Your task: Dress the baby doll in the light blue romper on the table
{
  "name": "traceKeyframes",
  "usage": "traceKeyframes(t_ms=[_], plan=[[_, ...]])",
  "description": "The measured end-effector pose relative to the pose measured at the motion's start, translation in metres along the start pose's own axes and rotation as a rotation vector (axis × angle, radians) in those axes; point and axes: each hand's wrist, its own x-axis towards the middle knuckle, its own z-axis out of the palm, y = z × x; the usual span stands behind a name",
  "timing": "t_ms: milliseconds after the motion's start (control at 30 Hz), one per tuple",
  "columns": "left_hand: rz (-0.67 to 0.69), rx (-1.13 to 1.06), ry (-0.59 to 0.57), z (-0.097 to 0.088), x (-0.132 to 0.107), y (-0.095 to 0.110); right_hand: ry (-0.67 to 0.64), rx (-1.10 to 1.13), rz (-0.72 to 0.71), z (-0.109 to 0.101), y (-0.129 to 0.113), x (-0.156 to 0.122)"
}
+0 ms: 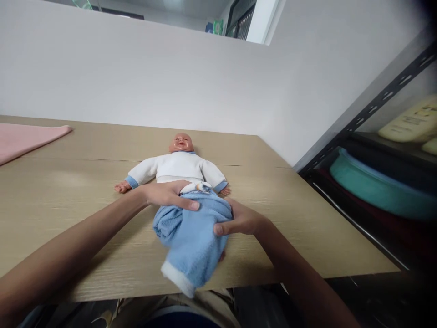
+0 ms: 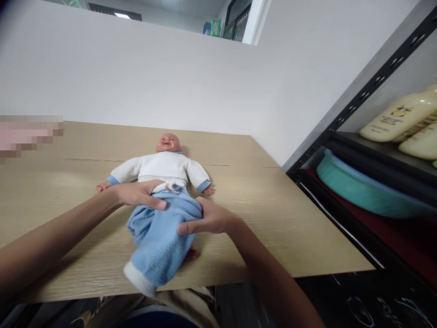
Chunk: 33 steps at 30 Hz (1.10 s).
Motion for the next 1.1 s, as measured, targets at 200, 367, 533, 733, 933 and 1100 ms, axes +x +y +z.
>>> traceKeyframes(t_ms=[200,367,533,733,933,1100], plan=[[0.062,-0.063,-0.184,-0.011,-0.001,-0.019,0.17,0.33,-0.135,0.013,-0.003,0.009],[0.007,-0.149,-0.015,0.002,0.0,-0.012,0.092,0.239,-0.051,0.009,0.002,0.012],[-0.021,-0.251,0.037,0.008,0.001,-0.012,-0.147,0.114,-0.049,-0.002,0.01,0.006],[0.028,-0.277,-0.091,-0.002,0.001,-0.033,0.029,0.223,-0.226,0.01,0.008,0.009],[0.073,-0.292,-0.151,0.001,0.003,-0.036,-0.045,0.241,-0.214,0.016,-0.007,0.014],[0.061,-0.275,-0.071,0.005,0.001,-0.029,0.005,0.115,-0.295,0.022,-0.016,0.008]])
